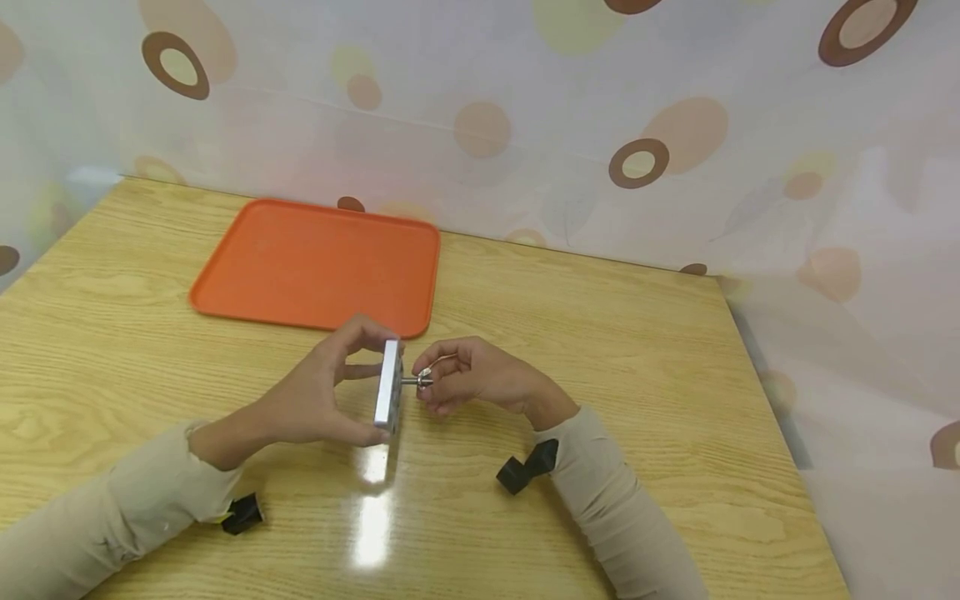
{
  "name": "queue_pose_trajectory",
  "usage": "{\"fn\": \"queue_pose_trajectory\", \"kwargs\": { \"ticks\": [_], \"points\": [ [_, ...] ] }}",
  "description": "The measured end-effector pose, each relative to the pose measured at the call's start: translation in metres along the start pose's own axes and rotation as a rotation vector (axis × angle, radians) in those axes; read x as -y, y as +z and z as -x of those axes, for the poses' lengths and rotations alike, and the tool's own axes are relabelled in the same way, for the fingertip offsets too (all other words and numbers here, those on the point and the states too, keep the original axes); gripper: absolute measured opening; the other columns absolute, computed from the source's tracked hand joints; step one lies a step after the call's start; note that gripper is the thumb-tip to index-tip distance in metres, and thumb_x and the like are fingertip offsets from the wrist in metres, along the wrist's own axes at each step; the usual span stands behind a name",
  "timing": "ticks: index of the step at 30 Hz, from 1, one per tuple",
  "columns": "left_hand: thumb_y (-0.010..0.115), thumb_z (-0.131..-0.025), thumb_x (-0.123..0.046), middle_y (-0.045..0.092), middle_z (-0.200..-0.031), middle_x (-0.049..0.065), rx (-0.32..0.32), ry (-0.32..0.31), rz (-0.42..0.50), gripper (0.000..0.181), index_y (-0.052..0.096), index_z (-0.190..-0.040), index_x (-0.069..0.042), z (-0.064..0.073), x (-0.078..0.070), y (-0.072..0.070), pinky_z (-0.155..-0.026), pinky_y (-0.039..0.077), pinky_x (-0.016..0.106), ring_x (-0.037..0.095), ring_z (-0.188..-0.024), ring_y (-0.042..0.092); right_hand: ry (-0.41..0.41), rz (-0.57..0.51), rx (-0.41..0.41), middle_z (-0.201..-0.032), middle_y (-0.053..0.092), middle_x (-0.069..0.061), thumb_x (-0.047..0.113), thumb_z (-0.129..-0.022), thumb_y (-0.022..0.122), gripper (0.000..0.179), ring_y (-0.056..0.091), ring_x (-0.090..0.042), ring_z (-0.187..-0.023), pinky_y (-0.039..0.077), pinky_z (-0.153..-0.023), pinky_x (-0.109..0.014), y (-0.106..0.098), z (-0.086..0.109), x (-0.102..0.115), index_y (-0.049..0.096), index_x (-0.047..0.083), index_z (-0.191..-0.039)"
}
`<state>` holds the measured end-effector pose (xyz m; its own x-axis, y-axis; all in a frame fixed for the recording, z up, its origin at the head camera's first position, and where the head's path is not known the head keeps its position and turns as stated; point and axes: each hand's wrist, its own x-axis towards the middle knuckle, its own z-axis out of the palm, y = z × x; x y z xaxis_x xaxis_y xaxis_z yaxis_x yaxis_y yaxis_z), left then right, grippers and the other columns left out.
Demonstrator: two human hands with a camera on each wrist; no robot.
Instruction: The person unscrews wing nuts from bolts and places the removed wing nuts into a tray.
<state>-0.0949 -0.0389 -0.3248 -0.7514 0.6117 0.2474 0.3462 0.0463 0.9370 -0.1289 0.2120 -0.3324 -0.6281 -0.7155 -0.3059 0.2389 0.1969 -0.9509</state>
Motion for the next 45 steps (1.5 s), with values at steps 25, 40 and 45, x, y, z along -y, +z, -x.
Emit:
{"fn": "queue_pose_trajectory", "kwargs": {
  "ticks": [25,40,45],
  "points": [
    [0.085,-0.062,-0.003,0.051,-0.131,0.013,0.011,0.014,-0.012,0.077,0.045,-0.127,-0.007,-0.0006,0.0003,0.0002,-0.108,0.054,0.045,0.035,-0.124,0.051,0.136,-0.032,-0.066,-0.081,0.075,0.002,0.023,-0.107,0.041,0.036,0.071,-0.008,-0.068,0.063,-0.064,-0.022,0.0046,0.0001,0.0064,0.061,-0.007,-0.112],
    [0.086,-0.061,-0.004,0.051,-0.132,0.013,0.007,-0.003,-0.010,0.078,0.045,-0.128,-0.006,-0.0002,-0.0008,0.0005,-0.109,0.054,0.043,0.035,-0.124,0.051,0.076,0.018,-0.049,-0.091,0.070,0.001,0.007,-0.097,0.059,0.014,0.067,-0.010,-0.076,0.063,-0.071,-0.024,0.0018,0.0020,0.0042,0.061,0.004,-0.110],
    [0.086,-0.061,-0.003,0.051,-0.133,0.014,0.004,-0.004,-0.007,0.078,0.045,-0.127,-0.006,-0.0006,-0.0004,0.0005,-0.108,0.054,0.043,0.035,-0.124,0.051,0.045,0.002,-0.023,-0.089,0.073,0.003,0.002,-0.093,0.062,0.020,0.069,-0.008,-0.075,0.063,-0.070,-0.023,0.0016,0.0029,0.0051,0.059,0.005,-0.113]
  ]
}}
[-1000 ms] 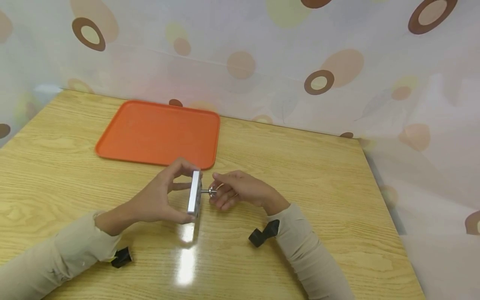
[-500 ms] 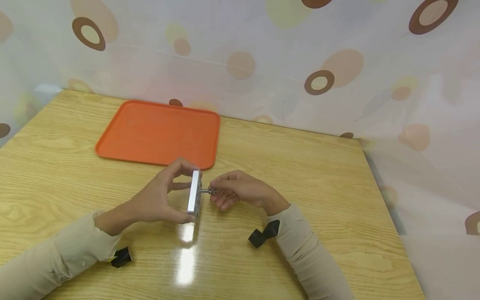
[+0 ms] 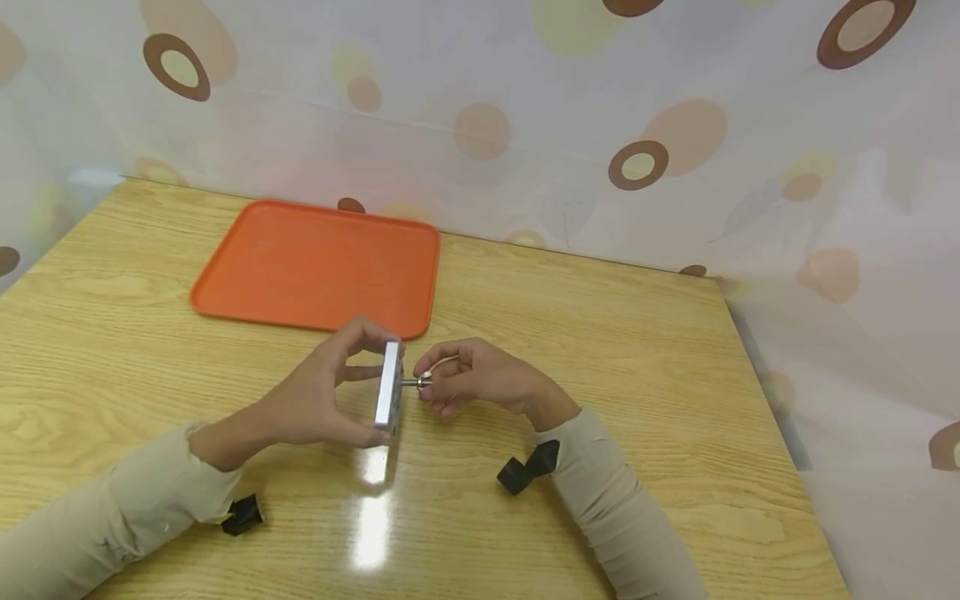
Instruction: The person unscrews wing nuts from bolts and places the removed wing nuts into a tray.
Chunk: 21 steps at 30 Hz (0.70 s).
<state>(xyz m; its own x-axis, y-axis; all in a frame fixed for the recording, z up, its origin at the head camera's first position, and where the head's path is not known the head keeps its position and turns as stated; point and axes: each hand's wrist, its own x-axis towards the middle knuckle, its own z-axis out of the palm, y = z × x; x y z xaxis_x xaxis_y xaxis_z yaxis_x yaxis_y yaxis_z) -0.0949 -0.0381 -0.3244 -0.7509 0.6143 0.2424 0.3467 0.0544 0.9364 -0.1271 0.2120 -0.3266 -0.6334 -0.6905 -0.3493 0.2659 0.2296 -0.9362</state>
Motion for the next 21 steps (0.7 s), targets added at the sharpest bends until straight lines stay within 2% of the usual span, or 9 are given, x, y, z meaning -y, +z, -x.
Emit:
{"fn": "queue_pose_trajectory", "kwargs": {
  "ticks": [8,11,14,17,21],
  "points": [
    [0.085,-0.062,-0.003,0.050,-0.134,0.014,0.002,0.002,-0.004,0.077,0.045,-0.128,-0.006,0.0001,0.0004,-0.0006,-0.109,0.054,0.044,0.035,-0.125,0.051,-0.049,0.063,0.014,-0.091,0.069,0.003,0.001,-0.092,0.060,0.025,0.068,-0.010,-0.080,0.064,-0.072,-0.026,-0.0019,0.0000,-0.0018,0.058,0.001,-0.117],
    [0.086,-0.062,-0.003,0.051,-0.132,0.013,0.003,0.006,-0.007,0.077,0.045,-0.127,-0.007,0.0003,0.0006,-0.0004,-0.109,0.054,0.044,0.036,-0.125,0.051,-0.041,0.067,0.008,-0.095,0.066,0.002,0.007,-0.095,0.060,0.031,0.065,-0.013,-0.085,0.065,-0.075,-0.030,-0.0024,0.0006,-0.0012,0.054,-0.006,-0.123],
    [0.086,-0.061,-0.003,0.052,-0.131,0.012,0.002,0.008,-0.011,0.078,0.045,-0.127,-0.007,0.0007,0.0007,-0.0005,-0.109,0.054,0.046,0.033,-0.124,0.051,0.001,0.068,-0.042,-0.097,0.064,0.002,0.024,-0.101,0.057,0.045,0.064,-0.015,-0.088,0.065,-0.077,-0.033,-0.0023,0.0000,-0.0010,0.049,-0.011,-0.128],
    [0.086,-0.061,-0.003,0.052,-0.131,0.012,0.002,0.007,-0.011,0.079,0.045,-0.128,-0.007,0.0013,-0.0001,-0.0004,-0.109,0.054,0.045,0.032,-0.124,0.052,0.066,0.039,-0.105,-0.090,0.066,0.003,0.038,-0.105,0.048,0.048,0.066,-0.014,-0.081,0.065,-0.074,-0.031,-0.0014,-0.0021,-0.0012,0.056,-0.007,-0.123],
    [0.086,-0.061,-0.002,0.052,-0.131,0.013,0.002,0.008,-0.004,0.079,0.045,-0.128,-0.006,0.0009,-0.0007,0.0001,-0.108,0.054,0.044,0.035,-0.124,0.052,0.129,-0.009,-0.119,-0.081,0.072,0.000,0.035,-0.107,0.041,0.041,0.069,-0.010,-0.068,0.065,-0.066,-0.027,-0.0004,-0.0049,-0.0016,0.064,0.002,-0.111]
  ]
}}
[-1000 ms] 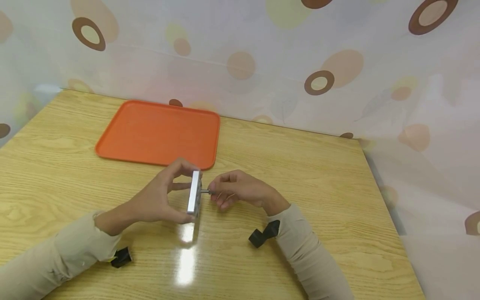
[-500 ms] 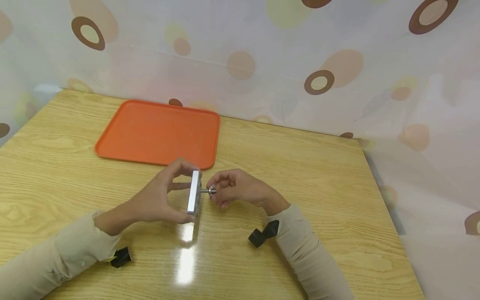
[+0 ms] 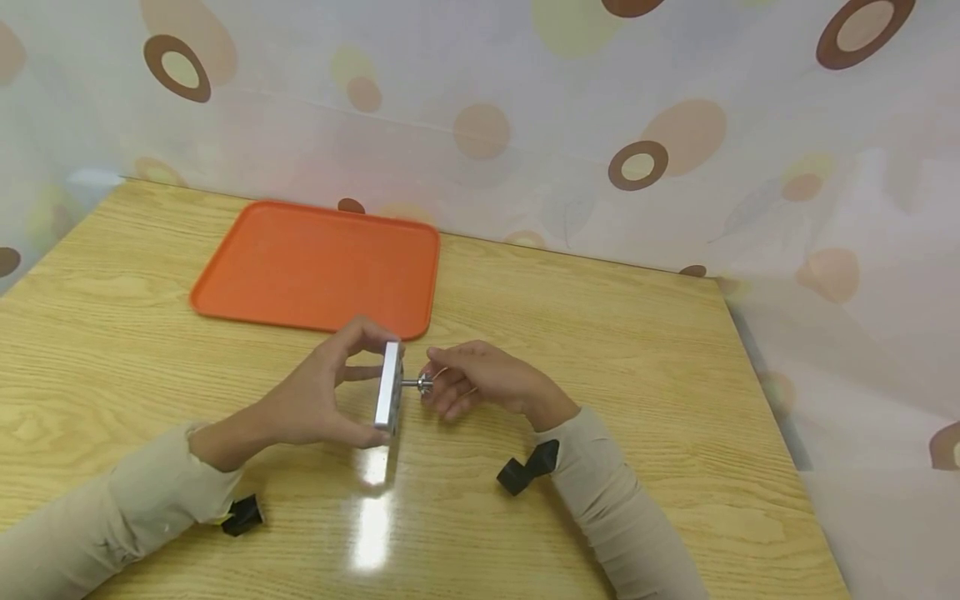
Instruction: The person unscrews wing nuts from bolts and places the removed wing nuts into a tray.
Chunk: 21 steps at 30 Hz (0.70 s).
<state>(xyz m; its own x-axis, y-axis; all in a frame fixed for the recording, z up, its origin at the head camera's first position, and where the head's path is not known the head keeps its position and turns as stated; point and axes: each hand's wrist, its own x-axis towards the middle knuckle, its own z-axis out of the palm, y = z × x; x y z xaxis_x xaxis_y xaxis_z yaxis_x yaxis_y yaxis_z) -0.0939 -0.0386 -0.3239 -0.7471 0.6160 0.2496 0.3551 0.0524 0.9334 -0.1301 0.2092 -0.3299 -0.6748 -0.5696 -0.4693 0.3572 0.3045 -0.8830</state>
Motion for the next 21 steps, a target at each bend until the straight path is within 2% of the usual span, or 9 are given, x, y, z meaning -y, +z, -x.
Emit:
{"fn": "queue_pose_trajectory", "kwargs": {
  "ticks": [6,13,21],
  "points": [
    [0.085,-0.061,-0.003,0.051,-0.129,0.013,0.002,0.003,0.013,0.077,0.045,-0.127,-0.006,-0.0002,0.0006,0.0004,-0.108,0.055,0.043,0.036,-0.124,0.051,-0.010,0.000,0.047,-0.082,0.074,0.000,0.025,-0.107,0.042,0.037,0.069,-0.008,-0.067,0.064,-0.065,-0.024,0.0021,0.0024,0.0019,0.061,-0.005,-0.115],
    [0.085,-0.062,-0.003,0.051,-0.128,0.013,0.004,0.007,0.014,0.077,0.045,-0.127,-0.006,0.0003,0.0005,0.0001,-0.108,0.055,0.043,0.034,-0.123,0.051,-0.049,0.032,0.073,-0.087,0.071,0.003,0.020,-0.105,0.043,0.033,0.068,-0.008,-0.072,0.063,-0.069,-0.023,0.0031,0.0046,0.0039,0.061,-0.006,-0.115],
    [0.085,-0.062,-0.004,0.050,-0.131,0.013,0.005,-0.006,0.010,0.077,0.045,-0.127,-0.007,0.0004,-0.0002,0.0015,-0.107,0.055,0.043,0.034,-0.125,0.050,-0.103,0.063,0.110,-0.090,0.067,-0.001,0.011,-0.098,0.058,0.025,0.066,-0.011,-0.074,0.064,-0.071,-0.027,-0.0006,0.0037,-0.0009,0.059,-0.007,-0.115]
  ]
}}
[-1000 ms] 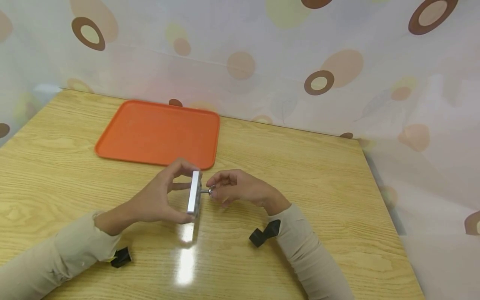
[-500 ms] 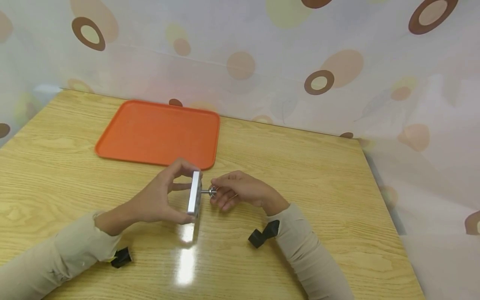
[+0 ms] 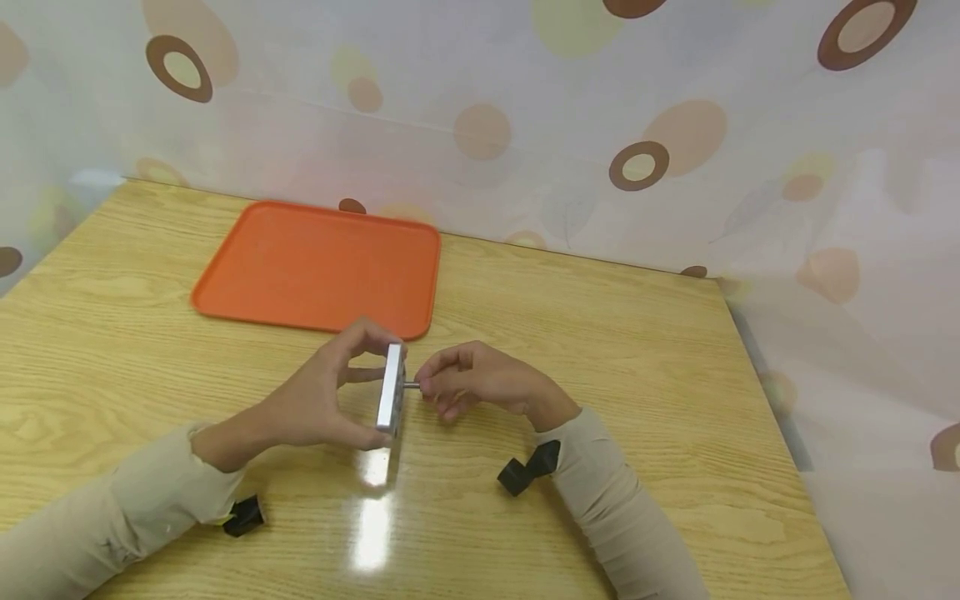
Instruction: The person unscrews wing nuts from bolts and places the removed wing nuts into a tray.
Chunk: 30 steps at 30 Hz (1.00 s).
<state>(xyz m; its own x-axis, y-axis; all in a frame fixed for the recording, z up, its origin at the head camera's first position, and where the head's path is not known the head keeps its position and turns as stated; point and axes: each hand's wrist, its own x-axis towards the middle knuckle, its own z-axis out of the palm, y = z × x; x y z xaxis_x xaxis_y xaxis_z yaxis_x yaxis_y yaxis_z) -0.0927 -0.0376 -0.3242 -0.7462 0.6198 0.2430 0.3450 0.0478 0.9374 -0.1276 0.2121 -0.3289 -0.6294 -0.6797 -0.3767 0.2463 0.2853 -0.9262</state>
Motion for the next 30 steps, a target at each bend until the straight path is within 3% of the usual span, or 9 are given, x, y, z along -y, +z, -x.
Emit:
{"fn": "queue_pose_trajectory", "kwargs": {
  "ticks": [10,14,18,23,30],
  "points": [
    [0.085,-0.061,-0.003,0.050,-0.132,0.014,-0.008,0.006,-0.003,0.077,0.045,-0.126,-0.007,-0.0005,0.0010,0.0003,-0.107,0.055,0.041,0.030,-0.123,0.052,-0.067,-0.014,0.034,-0.093,0.068,0.001,0.000,-0.092,0.061,0.022,0.068,-0.012,-0.081,0.064,-0.076,-0.028,-0.0022,0.0004,-0.0013,0.060,0.005,-0.113],
    [0.085,-0.061,-0.003,0.049,-0.132,0.013,-0.008,0.006,-0.006,0.077,0.045,-0.126,-0.006,-0.0002,0.0010,0.0004,-0.107,0.055,0.042,0.031,-0.124,0.051,-0.086,0.015,0.003,-0.099,0.065,0.001,-0.005,-0.091,0.056,0.025,0.066,-0.011,-0.082,0.062,-0.077,-0.025,-0.0019,0.0010,-0.0004,0.058,0.000,-0.116],
    [0.085,-0.061,-0.003,0.050,-0.132,0.013,-0.007,0.007,-0.009,0.077,0.045,-0.127,-0.006,-0.0004,0.0010,0.0002,-0.107,0.055,0.042,0.031,-0.124,0.051,-0.034,0.029,-0.079,-0.100,0.066,0.002,0.006,-0.100,0.046,0.026,0.065,-0.012,-0.084,0.063,-0.081,-0.028,-0.0016,0.0003,-0.0001,0.057,-0.006,-0.120],
    [0.085,-0.061,-0.003,0.051,-0.130,0.012,-0.004,0.015,-0.009,0.077,0.045,-0.127,-0.007,-0.0012,0.0014,0.0000,-0.107,0.055,0.042,0.030,-0.123,0.052,0.092,0.010,-0.118,-0.089,0.073,-0.001,0.031,-0.106,0.040,0.046,0.069,-0.012,-0.074,0.065,-0.074,-0.031,0.0011,-0.0024,0.0020,0.060,-0.008,-0.119],
    [0.085,-0.062,-0.003,0.051,-0.130,0.012,-0.001,0.010,-0.004,0.077,0.045,-0.127,-0.007,-0.0009,0.0018,-0.0002,-0.108,0.055,0.042,0.029,-0.123,0.052,0.055,0.038,-0.059,-0.094,0.073,-0.001,0.022,-0.103,0.049,0.037,0.070,-0.013,-0.078,0.065,-0.076,-0.030,0.0032,0.0011,0.0053,0.060,-0.009,-0.119]
  ]
}}
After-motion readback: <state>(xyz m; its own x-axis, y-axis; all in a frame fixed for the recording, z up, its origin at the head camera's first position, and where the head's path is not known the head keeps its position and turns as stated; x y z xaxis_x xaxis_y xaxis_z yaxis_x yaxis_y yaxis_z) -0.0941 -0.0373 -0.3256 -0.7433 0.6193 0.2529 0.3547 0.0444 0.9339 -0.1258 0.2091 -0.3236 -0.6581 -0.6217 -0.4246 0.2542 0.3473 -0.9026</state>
